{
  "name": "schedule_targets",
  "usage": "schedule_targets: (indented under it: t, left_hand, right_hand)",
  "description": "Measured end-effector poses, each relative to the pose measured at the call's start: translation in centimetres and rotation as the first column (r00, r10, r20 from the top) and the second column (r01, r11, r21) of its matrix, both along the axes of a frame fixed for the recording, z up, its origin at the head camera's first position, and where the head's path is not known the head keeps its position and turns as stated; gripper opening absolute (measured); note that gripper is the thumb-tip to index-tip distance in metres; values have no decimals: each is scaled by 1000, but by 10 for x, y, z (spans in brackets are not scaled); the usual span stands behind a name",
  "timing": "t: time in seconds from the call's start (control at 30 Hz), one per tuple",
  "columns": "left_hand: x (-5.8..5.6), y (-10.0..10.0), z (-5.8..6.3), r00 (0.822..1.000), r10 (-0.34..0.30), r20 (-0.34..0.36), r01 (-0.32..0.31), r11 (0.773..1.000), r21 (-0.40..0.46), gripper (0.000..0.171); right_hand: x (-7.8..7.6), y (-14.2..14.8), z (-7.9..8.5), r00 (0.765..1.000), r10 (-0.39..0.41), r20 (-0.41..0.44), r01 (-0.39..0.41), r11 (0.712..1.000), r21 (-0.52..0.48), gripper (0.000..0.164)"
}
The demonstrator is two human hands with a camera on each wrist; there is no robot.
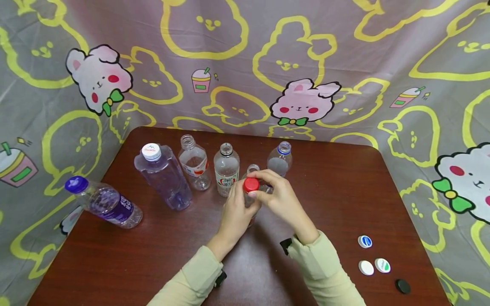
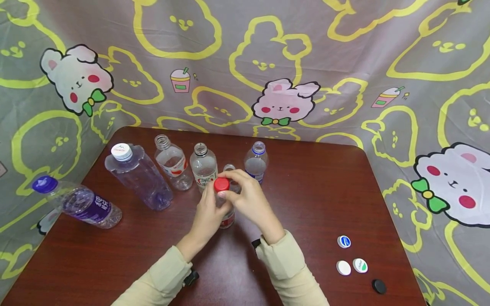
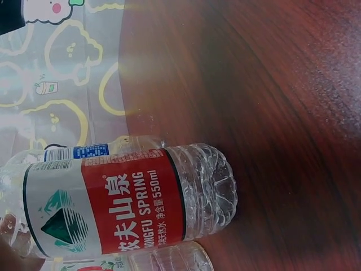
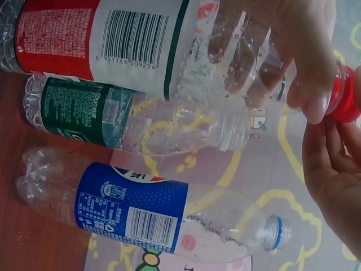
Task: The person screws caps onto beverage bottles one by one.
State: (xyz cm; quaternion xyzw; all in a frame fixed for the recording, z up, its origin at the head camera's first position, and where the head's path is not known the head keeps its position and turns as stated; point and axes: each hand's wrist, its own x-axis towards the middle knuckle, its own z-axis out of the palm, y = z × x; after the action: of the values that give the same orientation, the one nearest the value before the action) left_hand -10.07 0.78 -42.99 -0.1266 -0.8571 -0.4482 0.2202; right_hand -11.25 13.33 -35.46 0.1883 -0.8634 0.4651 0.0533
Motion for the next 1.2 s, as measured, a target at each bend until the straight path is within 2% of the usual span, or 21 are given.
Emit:
schedule_targets:
  t: [0.23, 0.67, 0.8, 0.9, 1.03, 1.1, 1.2]
  left_hand:
    - [2, 2, 0, 1000, 5, 5, -5, 1000, -20, 49]
    - [1, 2, -2, 1000, 25, -14, -25, 999, -36, 56]
    - [1, 1, -3, 1000, 23, -20, -24, 999, -30, 55]
    - [1, 0, -4, 1000, 12, -23, -12, 1000, -20, 55]
    - [0, -1, -4, 1000, -4, -30, 3, 1000, -23, 52]
    - [-1, -2, -4, 999, -4, -35, 3, 1000, -29, 49]
    - [-2, -2, -5, 999, -7, -40, 6, 999, -34, 46]
  right_hand:
    - [4, -2, -1, 998, -48, -43, 49, 999, 10, 37]
    - [10, -13, -4, 980, -194, -45, 192, 980, -45, 36]
    - [9, -10, -4, 988, -149, -40, 148, 989, -31, 40]
    - [7, -5, -3, 998, -51, -38, 49, 998, -41, 43]
    - [2, 3, -5, 996, 82, -36, -85, 994, -71, 41]
    - [0, 5, -6, 993, 113, -30, -114, 991, -70, 40]
    - [-2, 6, -8, 994, 111, -8, -112, 992, -57, 40]
